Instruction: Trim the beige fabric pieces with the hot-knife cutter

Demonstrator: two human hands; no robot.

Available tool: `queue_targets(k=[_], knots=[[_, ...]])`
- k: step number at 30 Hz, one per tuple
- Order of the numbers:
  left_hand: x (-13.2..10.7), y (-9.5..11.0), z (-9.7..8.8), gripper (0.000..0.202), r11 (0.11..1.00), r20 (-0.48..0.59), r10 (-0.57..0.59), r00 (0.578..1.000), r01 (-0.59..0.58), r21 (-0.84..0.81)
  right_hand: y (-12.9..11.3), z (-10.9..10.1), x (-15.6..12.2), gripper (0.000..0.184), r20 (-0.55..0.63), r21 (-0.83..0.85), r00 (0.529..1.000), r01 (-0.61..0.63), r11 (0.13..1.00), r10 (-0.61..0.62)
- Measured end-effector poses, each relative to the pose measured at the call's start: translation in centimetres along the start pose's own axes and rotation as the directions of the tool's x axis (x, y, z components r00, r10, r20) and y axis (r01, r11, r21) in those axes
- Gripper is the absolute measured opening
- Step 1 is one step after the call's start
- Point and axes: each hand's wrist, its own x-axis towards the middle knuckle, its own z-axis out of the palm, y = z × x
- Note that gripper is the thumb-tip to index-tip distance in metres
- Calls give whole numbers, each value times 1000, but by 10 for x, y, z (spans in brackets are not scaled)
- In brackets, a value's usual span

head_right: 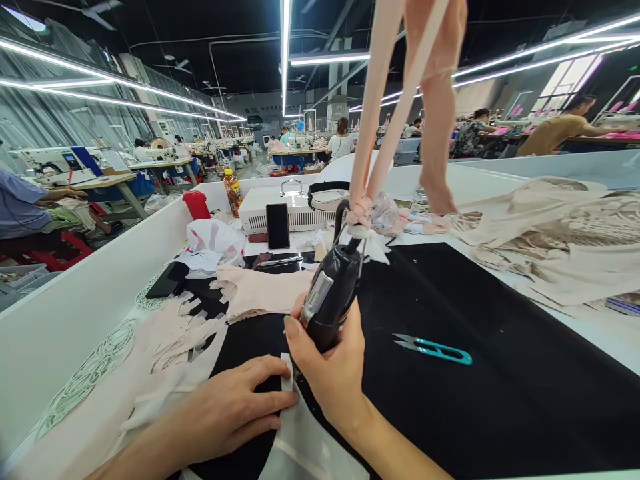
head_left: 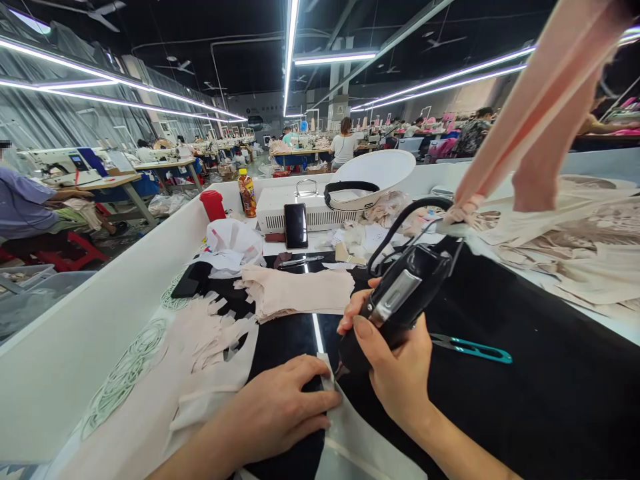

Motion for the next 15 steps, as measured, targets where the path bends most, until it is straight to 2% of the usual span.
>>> queue_targets(k=[8,12,15], knots=[[0,4,-5,29,996,22,-65,998,66,-57,-1,-2,6,27,-1,-57,1000,12,998,-12],[5,5,-2,25,986,-91,-154,984,148,-72,-6,-16,16,30,38,-129,999,5,992,0],[14,3,4,24,977,-161,-201,966,209,35,-12,-32,24,27,94,-250,995,36,968,-13]])
